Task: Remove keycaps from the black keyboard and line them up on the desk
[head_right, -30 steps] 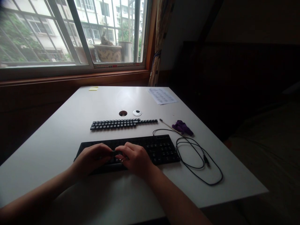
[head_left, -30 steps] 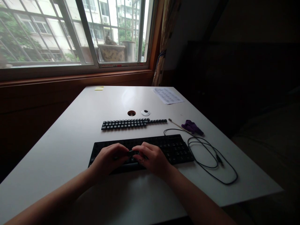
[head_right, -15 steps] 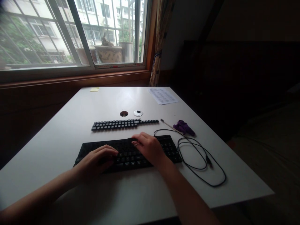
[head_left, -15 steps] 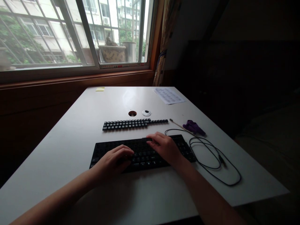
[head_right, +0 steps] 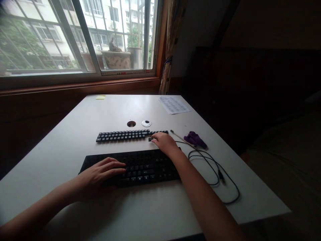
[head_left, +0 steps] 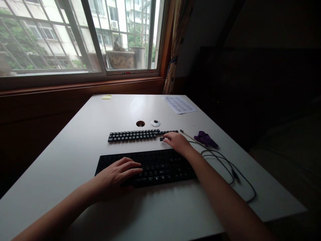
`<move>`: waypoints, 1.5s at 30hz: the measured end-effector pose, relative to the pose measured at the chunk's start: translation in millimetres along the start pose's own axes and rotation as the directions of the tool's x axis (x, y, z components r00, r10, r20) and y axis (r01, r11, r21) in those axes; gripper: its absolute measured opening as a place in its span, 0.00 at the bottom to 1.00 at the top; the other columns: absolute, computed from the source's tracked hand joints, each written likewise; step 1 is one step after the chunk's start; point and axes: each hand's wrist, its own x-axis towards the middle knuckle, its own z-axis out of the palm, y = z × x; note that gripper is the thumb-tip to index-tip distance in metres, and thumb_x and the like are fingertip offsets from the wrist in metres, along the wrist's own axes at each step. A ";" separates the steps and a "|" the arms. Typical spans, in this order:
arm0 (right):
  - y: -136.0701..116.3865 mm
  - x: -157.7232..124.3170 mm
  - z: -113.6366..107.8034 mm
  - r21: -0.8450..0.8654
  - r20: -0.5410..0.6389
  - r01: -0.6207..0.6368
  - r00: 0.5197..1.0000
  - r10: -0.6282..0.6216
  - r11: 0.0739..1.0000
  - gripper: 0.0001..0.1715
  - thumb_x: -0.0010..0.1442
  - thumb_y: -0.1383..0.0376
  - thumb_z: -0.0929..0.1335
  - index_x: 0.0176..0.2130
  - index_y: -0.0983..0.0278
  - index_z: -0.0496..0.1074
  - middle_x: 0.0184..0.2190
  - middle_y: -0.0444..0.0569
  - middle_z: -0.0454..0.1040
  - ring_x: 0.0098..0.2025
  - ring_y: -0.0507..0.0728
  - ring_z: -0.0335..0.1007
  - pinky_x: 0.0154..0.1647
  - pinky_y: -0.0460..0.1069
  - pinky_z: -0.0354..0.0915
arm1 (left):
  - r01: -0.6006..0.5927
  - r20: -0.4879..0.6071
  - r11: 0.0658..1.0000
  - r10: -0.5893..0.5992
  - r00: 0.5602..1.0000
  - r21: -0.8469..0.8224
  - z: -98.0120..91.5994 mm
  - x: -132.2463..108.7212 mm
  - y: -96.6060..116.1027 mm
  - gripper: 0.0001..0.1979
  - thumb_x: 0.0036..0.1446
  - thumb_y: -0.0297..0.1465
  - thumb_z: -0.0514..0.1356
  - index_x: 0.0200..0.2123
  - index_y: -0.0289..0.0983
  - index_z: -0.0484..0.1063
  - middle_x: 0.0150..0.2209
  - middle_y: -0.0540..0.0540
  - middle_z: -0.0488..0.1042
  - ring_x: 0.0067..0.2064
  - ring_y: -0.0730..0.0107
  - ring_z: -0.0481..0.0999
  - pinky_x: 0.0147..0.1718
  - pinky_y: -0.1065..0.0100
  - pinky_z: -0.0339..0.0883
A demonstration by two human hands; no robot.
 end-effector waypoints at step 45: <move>-27.8 -14.7 3.3 -0.314 0.063 0.029 0.998 -0.010 0.949 0.23 0.65 0.62 0.63 0.58 0.55 0.69 0.58 0.48 0.68 0.50 0.59 0.71 0.46 0.50 0.68 | -0.018 0.065 0.999 0.015 0.998 0.043 1.9 -1.4 -9.0 0.23 0.62 0.35 0.61 0.60 0.45 0.65 0.60 0.43 0.67 0.58 0.56 0.65 0.55 0.53 0.68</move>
